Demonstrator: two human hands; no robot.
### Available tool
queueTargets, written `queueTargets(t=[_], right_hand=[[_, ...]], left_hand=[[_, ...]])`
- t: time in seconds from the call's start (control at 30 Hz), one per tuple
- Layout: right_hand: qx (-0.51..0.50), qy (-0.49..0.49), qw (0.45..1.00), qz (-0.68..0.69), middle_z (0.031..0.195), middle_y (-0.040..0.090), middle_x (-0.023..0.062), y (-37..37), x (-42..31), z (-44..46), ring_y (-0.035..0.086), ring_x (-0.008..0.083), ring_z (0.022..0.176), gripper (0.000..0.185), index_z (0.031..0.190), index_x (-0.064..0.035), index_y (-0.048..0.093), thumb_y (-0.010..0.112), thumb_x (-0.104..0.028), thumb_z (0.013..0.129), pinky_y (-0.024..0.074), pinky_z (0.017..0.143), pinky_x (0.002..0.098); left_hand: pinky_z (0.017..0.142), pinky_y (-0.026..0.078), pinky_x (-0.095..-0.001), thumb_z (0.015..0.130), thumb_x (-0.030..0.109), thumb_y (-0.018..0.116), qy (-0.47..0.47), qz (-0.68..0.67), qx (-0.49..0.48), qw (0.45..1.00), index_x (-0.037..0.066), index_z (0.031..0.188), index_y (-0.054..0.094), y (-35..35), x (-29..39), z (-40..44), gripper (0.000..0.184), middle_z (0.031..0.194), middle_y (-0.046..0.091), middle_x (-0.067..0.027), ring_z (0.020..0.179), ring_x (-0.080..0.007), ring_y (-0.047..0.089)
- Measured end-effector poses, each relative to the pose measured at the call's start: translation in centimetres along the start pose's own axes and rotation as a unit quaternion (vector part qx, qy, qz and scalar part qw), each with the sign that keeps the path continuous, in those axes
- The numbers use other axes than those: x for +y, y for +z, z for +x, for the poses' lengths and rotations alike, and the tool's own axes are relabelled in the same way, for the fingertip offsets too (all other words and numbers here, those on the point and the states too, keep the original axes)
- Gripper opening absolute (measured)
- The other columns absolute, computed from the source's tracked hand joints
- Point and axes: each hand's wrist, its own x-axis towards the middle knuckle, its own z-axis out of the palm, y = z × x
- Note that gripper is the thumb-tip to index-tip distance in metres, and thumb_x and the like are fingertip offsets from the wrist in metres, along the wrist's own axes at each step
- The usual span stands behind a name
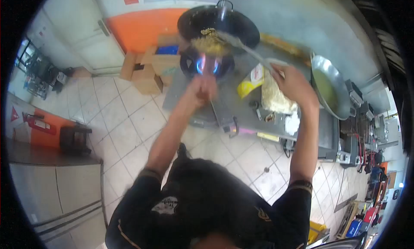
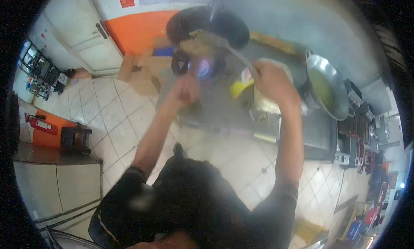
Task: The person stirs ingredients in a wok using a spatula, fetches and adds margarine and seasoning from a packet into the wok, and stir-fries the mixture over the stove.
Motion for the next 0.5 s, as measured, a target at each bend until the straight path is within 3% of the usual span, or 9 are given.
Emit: queueTargets(t=[0.03,0.07,0.13,0.23,0.27,0.3,0.37,0.47,0.5], right_hand=[[-0.008,0.024,1.000,-0.001,0.096,0.060,0.0273,0.3,-0.5,-0.7,0.059,0.0417,0.093,0.033,0.117,-0.0049,0.059,0.054,-0.023,0.090,0.0468,0.078,0.0421],[-0.008,0.044,0.999,-0.007,0.096,0.060,0.0271,-0.2,-0.9,-0.4,0.059,0.0413,0.093,0.034,0.118,-0.0055,0.059,0.055,-0.023,0.090,0.0468,0.078,0.0423],[0.005,0.108,0.994,-0.009,0.095,0.062,0.0257,-1.6,-1.4,-4.2,0.061,0.0404,0.091,0.032,0.118,-0.0074,0.061,0.057,-0.021,0.089,0.0468,0.078,0.0435],[0.122,-0.061,0.988,-0.075,0.095,0.063,0.0256,-0.9,0.6,-5.2,0.063,0.0381,0.090,0.032,0.118,-0.0072,0.062,0.060,-0.018,0.088,0.0467,0.078,0.0418],[0.068,-0.008,0.997,-0.022,0.096,0.062,0.0262,-0.8,-0.6,-4.0,0.062,0.0383,0.090,0.033,0.117,-0.0041,0.061,0.058,-0.020,0.089,0.0466,0.078,0.0407],[0.019,0.051,0.998,0.026,0.097,0.062,0.0268,-0.8,-1.8,-2.8,0.062,0.0385,0.091,0.034,0.116,-0.0010,0.060,0.056,-0.022,0.090,0.0465,0.078,0.0396],[0.004,0.016,0.999,0.028,0.093,0.061,0.0270,0.3,-0.9,-1.6,0.062,0.0385,0.088,0.036,0.119,-0.0005,0.057,0.054,-0.023,0.090,0.0464,0.076,0.0392],[-0.058,0.165,0.981,0.086,0.093,0.062,0.0270,-2.5,-3.0,-4.6,0.063,0.0369,0.088,0.035,0.121,-0.0050,0.058,0.056,-0.021,0.089,0.0471,0.078,0.0413],[-0.020,0.110,0.992,0.059,0.093,0.062,0.0269,-1.8,-1.9,-4.6,0.063,0.0380,0.088,0.034,0.120,-0.0067,0.060,0.056,-0.021,0.089,0.0473,0.078,0.0418]], left_hand=[[0.040,0.035,-0.0262,0.095,0.024,0.043,-0.033,-0.001,0.018,0.999,0.016,0.072,0.049,0.6,1.4,0.3,0.025,0.058,0.043,0.0048,0.044,-0.0082,0.040],[0.043,0.037,-0.0268,0.095,0.024,0.043,-0.148,-0.093,-0.017,0.984,0.016,0.074,0.050,-0.7,1.3,0.3,0.023,0.058,0.043,0.0048,0.046,-0.0088,0.042],[0.050,0.041,-0.0276,0.094,0.025,0.044,-0.234,-0.209,-0.109,0.943,0.014,0.080,0.051,-1.4,1.5,3.6,0.020,0.063,0.045,0.0032,0.053,-0.0105,0.046],[0.060,0.047,-0.0281,0.092,0.031,0.048,-0.175,-0.276,-0.274,0.904,0.010,0.090,0.054,-2.0,3.3,10.1,0.022,0.074,0.053,-0.0018,0.067,-0.0140,0.054],[0.063,0.049,-0.0283,0.092,0.033,0.049,-0.183,-0.328,-0.286,0.881,0.009,0.094,0.055,-3.5,0.0,6.5,0.025,0.077,0.056,-0.0034,0.072,-0.0151,0.057],[0.064,0.049,-0.0274,0.092,0.034,0.049,-0.099,-0.226,-0.232,0.941,0.008,0.097,0.055,-4.1,-0.5,6.0,0.027,0.081,0.057,-0.0041,0.074,-0.0148,0.057],[0.067,0.049,-0.0257,0.093,0.035,0.048,0.019,0.049,-0.072,0.996,0.005,0.103,0.055,-4.9,-0.9,5.1,0.032,0.089,0.059,-0.0054,0.079,-0.0143,0.057],[0.067,0.048,-0.0256,0.093,0.038,0.048,-0.039,0.001,-0.092,0.995,0.007,0.105,0.053,-4.4,-2.2,2.2,0.033,0.093,0.058,-0.0042,0.081,-0.0138,0.056],[0.067,0.047,-0.0258,0.093,0.039,0.049,-0.090,-0.067,-0.103,0.988,0.008,0.105,0.053,-5.2,-2.9,3.6,0.033,0.093,0.058,-0.0037,0.081,-0.0139,0.056]])
